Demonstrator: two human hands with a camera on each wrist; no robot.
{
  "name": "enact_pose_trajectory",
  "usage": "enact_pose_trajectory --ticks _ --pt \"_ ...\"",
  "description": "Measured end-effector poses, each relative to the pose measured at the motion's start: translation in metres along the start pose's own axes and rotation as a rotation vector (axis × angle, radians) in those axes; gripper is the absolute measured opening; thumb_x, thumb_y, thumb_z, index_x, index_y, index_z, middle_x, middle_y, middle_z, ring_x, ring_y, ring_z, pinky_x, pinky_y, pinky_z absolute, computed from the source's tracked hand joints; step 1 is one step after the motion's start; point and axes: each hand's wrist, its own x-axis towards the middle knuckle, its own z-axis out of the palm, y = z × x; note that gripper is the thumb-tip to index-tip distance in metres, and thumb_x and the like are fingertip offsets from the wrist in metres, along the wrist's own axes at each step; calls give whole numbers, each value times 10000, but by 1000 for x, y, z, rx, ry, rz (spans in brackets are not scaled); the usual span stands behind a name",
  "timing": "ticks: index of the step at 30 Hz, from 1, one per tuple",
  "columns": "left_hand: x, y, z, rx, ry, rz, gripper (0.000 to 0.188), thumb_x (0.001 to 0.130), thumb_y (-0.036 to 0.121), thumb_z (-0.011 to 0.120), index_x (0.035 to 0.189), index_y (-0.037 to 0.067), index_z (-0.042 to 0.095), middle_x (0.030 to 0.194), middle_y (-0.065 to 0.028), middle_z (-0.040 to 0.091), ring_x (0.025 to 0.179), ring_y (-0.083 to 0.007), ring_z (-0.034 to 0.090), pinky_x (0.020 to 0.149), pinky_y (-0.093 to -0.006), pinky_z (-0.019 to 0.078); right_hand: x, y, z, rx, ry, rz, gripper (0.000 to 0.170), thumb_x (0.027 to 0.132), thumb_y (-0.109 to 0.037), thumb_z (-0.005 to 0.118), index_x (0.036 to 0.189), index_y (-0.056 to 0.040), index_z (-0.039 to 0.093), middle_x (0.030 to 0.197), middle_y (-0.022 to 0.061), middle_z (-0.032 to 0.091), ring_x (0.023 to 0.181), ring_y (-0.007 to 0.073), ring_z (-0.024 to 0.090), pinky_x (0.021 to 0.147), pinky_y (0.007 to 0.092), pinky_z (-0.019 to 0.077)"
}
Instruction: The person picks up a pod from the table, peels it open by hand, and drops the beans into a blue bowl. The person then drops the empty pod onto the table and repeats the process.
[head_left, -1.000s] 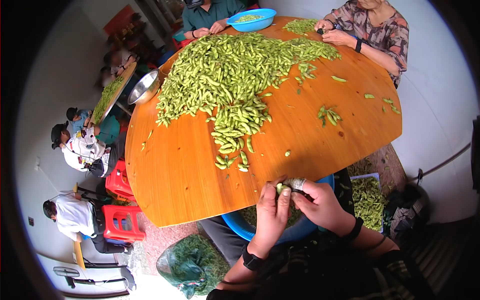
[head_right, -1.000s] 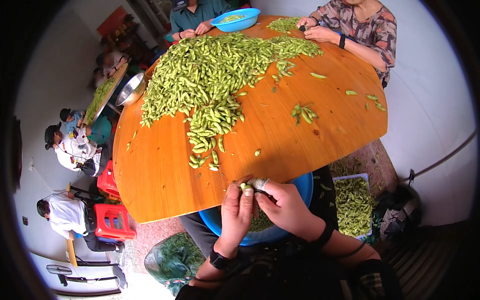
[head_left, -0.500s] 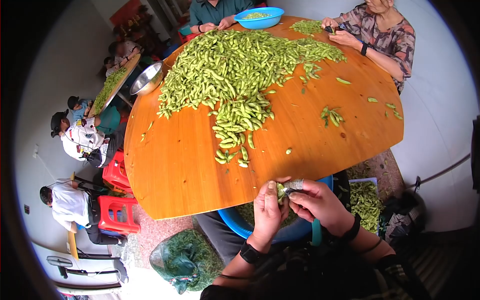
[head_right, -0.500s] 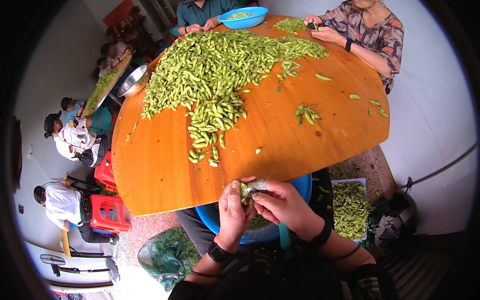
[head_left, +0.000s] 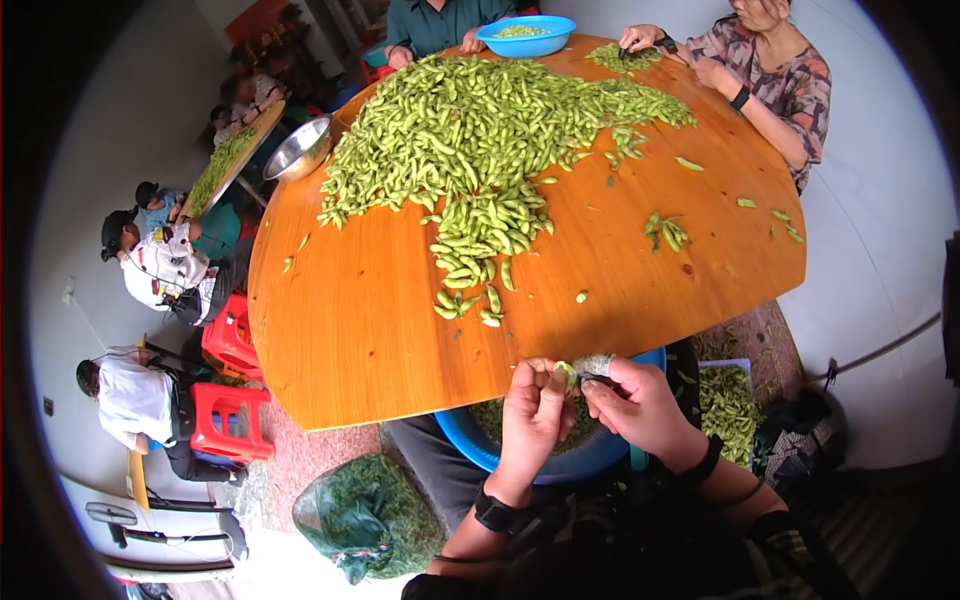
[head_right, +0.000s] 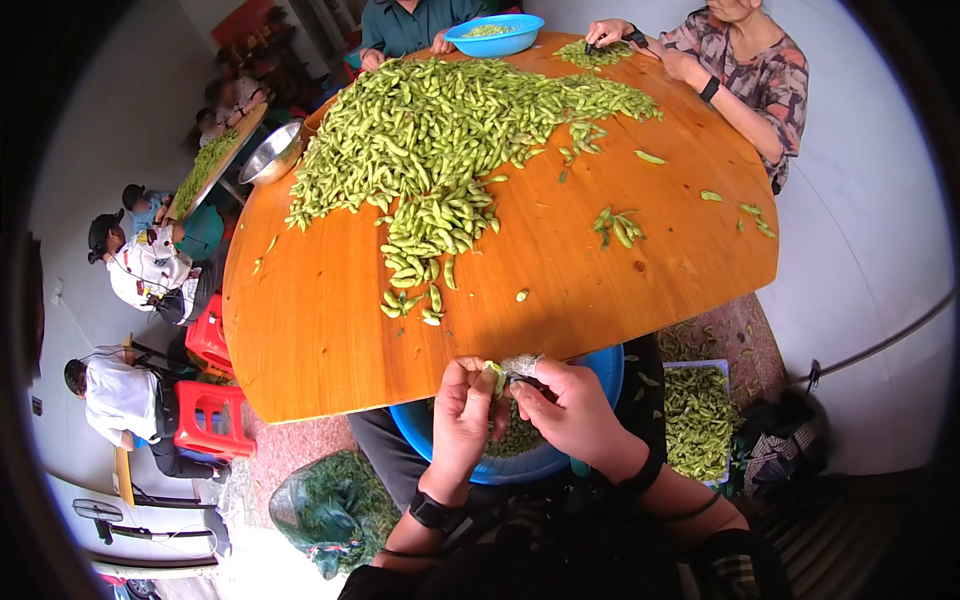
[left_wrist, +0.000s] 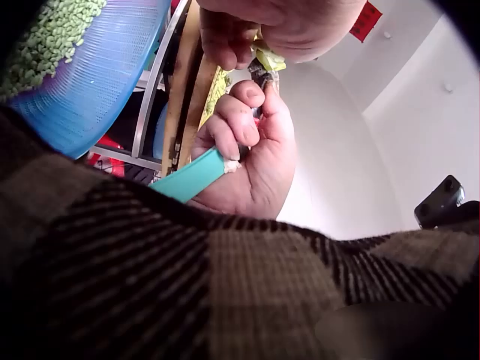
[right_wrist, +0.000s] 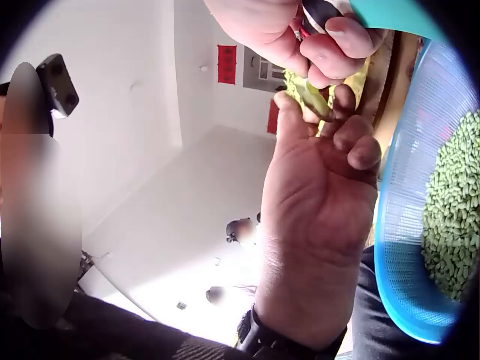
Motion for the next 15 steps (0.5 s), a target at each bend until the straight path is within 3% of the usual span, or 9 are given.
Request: enact_pose_trajectory --ticks 3,6,8,12,15 --pt "0 10 -4 -79 -12 -129 77 999 113 465 1058 67 451 782 -12 532 535 -45 437 429 -187 323 -3 5 3 -15 -13 -2 120 922 -48 598 1027 7 618 661 16 587 589 52 530 527 233 425" --pt "0 11 -7 -81 12 -175 130 960 48 403 1074 60 464 782 -6 497 546 -48 413 464 -193 337 -6 12 9 -39 -31 -134 143 939 -50 556 1064 -3 607 678 -16 579 536 21 481 480 194 384" --pt "-1 11 -9 -75 20 -201 194 944 30 357 1094 58 478 813 -13 502 566 -56 425 489 -190 351 -7 7 12 -17 -15 -116 156 944 -51 549 1083 -3 602 681 -15 578 536 22 481 479 194 383" --pt "-4 13 -2 -50 18 -149 193 951 28 362 1104 53 476 830 -16 508 611 -56 443 515 -184 359 -7 0 8 41 -12 -11 214 930 -27 570 1140 6 599 726 9 602 625 43 536 546 215 434" --pt "-7 21 0 -101 42 -212 174 975 48 381 1123 41 472 853 -15 517 646 -57 455 534 -177 362 -5 2 5 111 -1 1 217 933 -20 560 1145 3 601 758 7 608 642 40 540 551 208 435"
